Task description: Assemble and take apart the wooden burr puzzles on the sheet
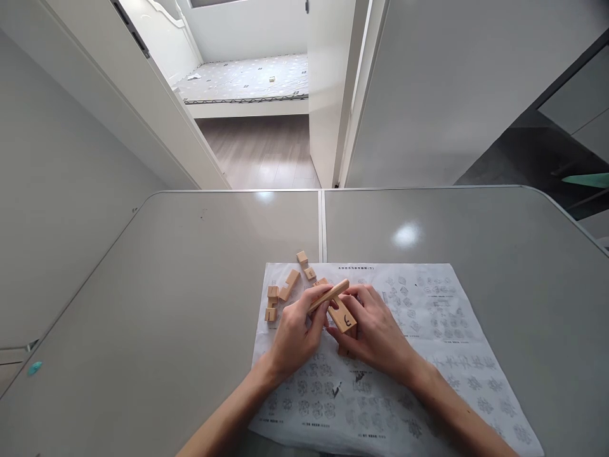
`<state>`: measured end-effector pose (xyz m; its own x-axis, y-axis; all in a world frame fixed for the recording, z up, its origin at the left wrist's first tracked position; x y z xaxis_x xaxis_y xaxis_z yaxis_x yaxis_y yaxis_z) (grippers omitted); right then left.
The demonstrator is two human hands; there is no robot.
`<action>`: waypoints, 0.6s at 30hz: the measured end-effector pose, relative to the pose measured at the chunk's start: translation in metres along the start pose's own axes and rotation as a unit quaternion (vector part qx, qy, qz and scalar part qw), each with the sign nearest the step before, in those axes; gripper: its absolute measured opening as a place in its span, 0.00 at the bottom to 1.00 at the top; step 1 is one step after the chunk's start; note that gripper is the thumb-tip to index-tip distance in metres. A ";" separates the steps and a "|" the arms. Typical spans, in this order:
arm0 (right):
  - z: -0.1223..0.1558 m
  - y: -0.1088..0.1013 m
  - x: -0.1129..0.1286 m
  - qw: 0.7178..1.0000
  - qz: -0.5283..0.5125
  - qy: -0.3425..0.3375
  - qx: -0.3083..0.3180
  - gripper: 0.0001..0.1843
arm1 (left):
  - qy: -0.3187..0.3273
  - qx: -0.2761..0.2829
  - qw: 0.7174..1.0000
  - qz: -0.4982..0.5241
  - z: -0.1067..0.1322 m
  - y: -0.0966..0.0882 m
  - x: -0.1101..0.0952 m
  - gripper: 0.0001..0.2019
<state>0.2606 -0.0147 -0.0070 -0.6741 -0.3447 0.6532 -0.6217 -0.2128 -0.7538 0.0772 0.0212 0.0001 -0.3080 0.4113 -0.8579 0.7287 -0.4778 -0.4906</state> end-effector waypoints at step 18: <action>0.002 0.006 -0.006 0.999 0.050 -0.011 0.015 0.02 | -0.003 0.007 1.000 -0.001 0.000 0.000 0.000 0.14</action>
<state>0.2617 -0.0161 -0.0158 -0.7231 -0.3861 0.5728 -0.5390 -0.2032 -0.8174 0.0777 0.0212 0.0004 -0.3131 0.4066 -0.8583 0.7192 -0.4887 -0.4939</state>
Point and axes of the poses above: each hand's wrist, its own z-axis away from the middle knuckle, its own y-axis out of the palm, x = y × z, the point moved 2 cm from there along -z, towards the middle knuckle, and after that the axes turned 15 degrees about x, right-handed, at the moved point
